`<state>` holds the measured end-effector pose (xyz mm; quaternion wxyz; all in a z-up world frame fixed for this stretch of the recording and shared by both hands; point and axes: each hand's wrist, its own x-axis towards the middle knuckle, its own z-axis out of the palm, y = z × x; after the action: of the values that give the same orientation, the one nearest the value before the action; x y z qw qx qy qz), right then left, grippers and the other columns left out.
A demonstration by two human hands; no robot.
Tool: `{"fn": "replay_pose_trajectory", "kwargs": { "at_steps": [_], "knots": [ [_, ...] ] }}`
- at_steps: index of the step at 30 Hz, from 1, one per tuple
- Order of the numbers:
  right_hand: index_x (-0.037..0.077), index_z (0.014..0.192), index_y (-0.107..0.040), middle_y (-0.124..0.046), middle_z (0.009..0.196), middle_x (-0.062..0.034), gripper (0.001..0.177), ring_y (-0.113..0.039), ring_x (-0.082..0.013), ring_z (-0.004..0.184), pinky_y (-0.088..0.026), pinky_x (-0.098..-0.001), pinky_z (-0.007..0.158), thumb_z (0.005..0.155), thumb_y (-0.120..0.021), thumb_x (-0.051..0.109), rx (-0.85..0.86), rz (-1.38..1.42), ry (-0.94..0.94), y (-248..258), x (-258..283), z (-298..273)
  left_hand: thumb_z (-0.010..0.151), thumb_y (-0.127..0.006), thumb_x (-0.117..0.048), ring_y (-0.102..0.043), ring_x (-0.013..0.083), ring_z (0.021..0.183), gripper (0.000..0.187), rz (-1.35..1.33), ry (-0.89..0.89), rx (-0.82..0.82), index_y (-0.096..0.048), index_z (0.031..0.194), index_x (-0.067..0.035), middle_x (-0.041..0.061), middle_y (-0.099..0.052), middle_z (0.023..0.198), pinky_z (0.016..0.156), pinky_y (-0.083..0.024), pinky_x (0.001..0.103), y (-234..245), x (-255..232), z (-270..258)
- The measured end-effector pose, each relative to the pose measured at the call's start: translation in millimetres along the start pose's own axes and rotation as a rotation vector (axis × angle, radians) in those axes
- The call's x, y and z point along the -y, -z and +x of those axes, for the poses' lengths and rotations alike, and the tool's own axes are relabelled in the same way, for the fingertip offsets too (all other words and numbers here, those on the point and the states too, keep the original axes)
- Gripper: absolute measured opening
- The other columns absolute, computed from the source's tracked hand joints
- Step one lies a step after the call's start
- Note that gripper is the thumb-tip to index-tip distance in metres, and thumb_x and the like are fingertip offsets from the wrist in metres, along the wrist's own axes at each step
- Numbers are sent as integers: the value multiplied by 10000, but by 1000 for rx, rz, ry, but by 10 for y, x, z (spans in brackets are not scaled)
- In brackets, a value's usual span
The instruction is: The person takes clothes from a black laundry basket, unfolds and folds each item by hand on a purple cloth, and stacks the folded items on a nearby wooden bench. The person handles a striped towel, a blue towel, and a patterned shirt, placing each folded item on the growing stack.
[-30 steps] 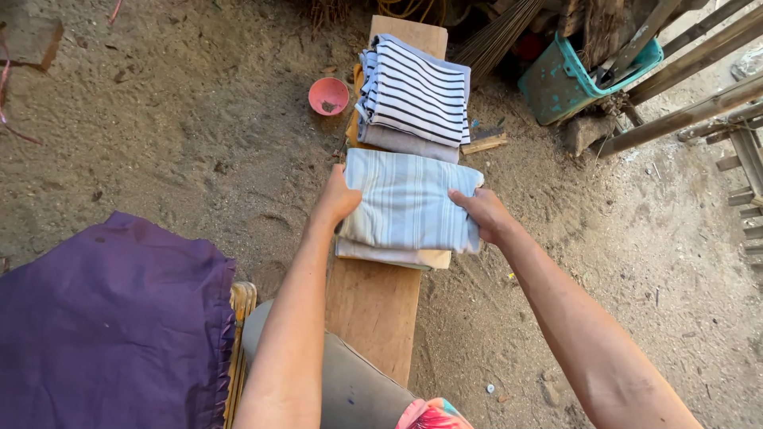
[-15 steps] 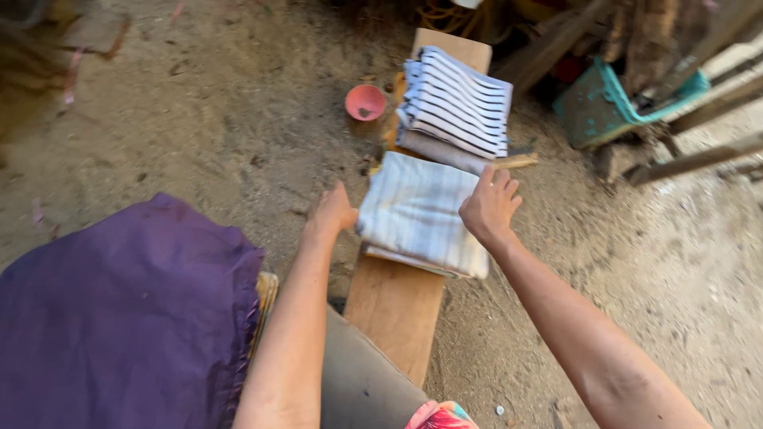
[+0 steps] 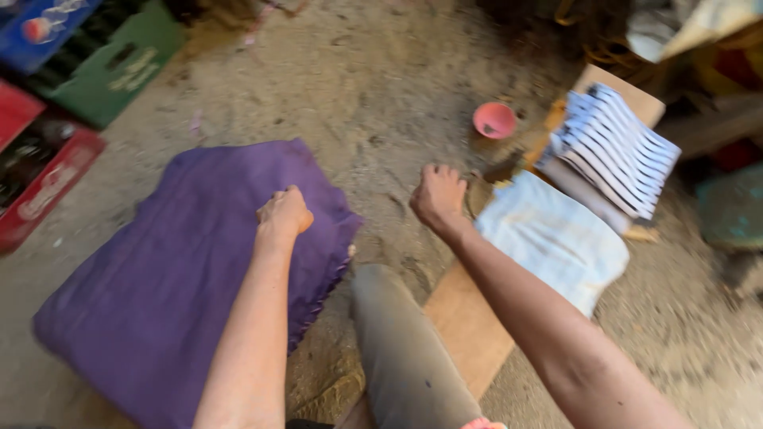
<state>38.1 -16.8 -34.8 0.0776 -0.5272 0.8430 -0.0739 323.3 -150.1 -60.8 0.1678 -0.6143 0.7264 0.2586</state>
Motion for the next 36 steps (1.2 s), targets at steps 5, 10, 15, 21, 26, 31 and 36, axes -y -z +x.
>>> {"fn": "replay_pose_trajectory", "kwargs": {
  "at_steps": [5,10,15,21,26,31,36],
  "knots": [
    [139,1065,-633,-610,1115,-136,315,-586,-375,1120,-462,-525,897,782,-572,262,131,35,183,-379,1030,161,906,-574,-158,-584,537,1257,677,-63,160,-77,-397,1524,53,379,-517,1416,932,-462,737,303,873,-282],
    [110,1091,-643,-623,1145,-162,330,-596,-392,1148,-456,-528,948,793,-596,241,234,49,330,-246,2124,44,905,-560,-162,-580,545,1251,683,-102,282,-81,-378,1527,55,367,-523,1396,908,-461,746,493,1785,-471],
    [144,1096,-630,-626,1105,-131,340,-612,-378,1103,-455,-528,920,778,-608,263,296,-1,474,-344,3010,-2,907,-553,-167,-563,542,1271,670,-182,426,-106,-391,1521,46,369,-511,1409,893,-467,752,708,2497,-903],
    [115,1182,-637,-641,1173,-156,402,-611,-389,1163,-443,-542,977,804,-621,253,374,-41,652,54,3938,-206,935,-502,-208,-558,493,1315,623,-295,572,-111,-421,1501,38,316,-544,1424,1001,-449,677,1088,2938,-1769],
    [123,1221,-635,-650,1179,-145,437,-611,-383,1171,-433,-544,979,805,-597,252,386,-111,837,44,4577,-392,901,-492,-207,-587,506,1268,627,-397,723,-220,-444,1480,26,316,-576,1369,983,-467,663,1000,3395,-2349],
    [136,1221,-637,-672,1161,-137,434,-630,-370,1162,-439,-541,971,811,-610,276,370,-152,1032,-37,5129,-832,917,-502,-194,-604,498,1249,572,-481,913,-297,-499,1444,28,303,-603,1339,985,-480,638,823,3521,-3092],
    [122,1268,-626,-650,1254,-154,443,-603,-382,1230,-414,-540,1023,852,-569,262,464,-158,1182,122,5485,-1556,926,-485,-121,-556,512,1299,575,-508,1060,-255,-461,1477,38,292,-559,1403,998,-434,679,377,3762,-3673]
  ]
}}
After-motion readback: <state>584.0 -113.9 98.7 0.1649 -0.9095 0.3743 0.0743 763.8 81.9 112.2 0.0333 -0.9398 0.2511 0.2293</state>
